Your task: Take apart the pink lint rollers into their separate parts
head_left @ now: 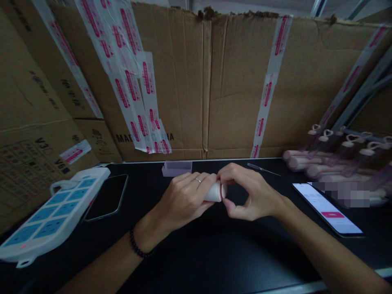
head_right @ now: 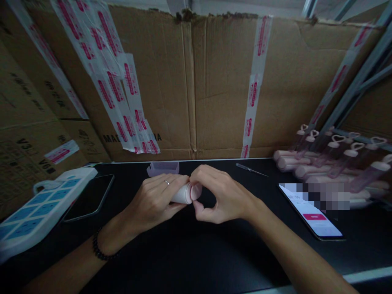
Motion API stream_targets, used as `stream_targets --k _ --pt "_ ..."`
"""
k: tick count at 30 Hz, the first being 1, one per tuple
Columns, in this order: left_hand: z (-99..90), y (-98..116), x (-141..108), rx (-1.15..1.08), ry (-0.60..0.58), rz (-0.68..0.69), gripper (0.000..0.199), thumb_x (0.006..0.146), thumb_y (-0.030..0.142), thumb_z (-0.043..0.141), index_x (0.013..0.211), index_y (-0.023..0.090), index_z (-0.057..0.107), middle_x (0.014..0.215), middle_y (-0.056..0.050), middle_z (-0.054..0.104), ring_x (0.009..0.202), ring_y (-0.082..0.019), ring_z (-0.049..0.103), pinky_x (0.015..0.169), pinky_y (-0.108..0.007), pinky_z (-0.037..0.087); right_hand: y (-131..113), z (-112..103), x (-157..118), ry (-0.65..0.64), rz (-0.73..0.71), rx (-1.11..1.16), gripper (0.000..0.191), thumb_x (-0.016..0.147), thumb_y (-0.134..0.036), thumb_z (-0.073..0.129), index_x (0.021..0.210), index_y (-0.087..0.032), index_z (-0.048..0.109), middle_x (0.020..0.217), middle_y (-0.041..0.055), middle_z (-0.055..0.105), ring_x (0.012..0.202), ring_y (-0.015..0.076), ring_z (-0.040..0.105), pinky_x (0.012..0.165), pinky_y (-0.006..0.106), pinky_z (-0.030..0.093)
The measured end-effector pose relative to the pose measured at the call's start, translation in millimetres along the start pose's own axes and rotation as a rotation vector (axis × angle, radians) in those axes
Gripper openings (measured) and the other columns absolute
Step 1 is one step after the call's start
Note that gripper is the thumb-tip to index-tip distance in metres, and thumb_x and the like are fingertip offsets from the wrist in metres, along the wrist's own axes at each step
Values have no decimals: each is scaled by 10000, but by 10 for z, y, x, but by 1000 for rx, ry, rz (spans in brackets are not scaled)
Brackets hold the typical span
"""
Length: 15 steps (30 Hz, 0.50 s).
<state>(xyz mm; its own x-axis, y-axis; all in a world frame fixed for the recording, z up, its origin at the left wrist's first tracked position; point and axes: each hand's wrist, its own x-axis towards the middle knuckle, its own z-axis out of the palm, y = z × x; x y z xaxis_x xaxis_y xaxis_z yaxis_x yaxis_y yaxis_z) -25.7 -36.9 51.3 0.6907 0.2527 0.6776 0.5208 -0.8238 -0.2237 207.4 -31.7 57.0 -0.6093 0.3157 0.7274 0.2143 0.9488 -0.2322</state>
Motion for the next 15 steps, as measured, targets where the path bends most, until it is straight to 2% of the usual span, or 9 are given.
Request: stream_targets --k 5,10,15 --pt "-15 -65 -45 -40 121 -46 347 945 306 695 1207 130 551 1052 -125 766 932 -272 778 814 -381 637 38 71 -9 90 5 8 456 864 -275 804 1268 -185 613 1160 103 673 1079 221 659 927 373 582" --pt "-8 -72 -45 -73 168 -87 302 955 327 687 1180 171 562 1022 -95 779 899 -241 789 760 -334 633 75 190 -40 184 -15 -10 371 924 -266 752 1277 -220 647 1174 105 681 1091 223 682 926 378 602" --pt "46 -93 -67 -83 147 -99 310 944 315 691 1188 173 564 1038 -92 776 908 -241 786 765 -327 623 124 182 -66 137 -84 -122 377 950 -243 714 1308 -200 604 1183 114 695 1112 226 680 952 377 606"
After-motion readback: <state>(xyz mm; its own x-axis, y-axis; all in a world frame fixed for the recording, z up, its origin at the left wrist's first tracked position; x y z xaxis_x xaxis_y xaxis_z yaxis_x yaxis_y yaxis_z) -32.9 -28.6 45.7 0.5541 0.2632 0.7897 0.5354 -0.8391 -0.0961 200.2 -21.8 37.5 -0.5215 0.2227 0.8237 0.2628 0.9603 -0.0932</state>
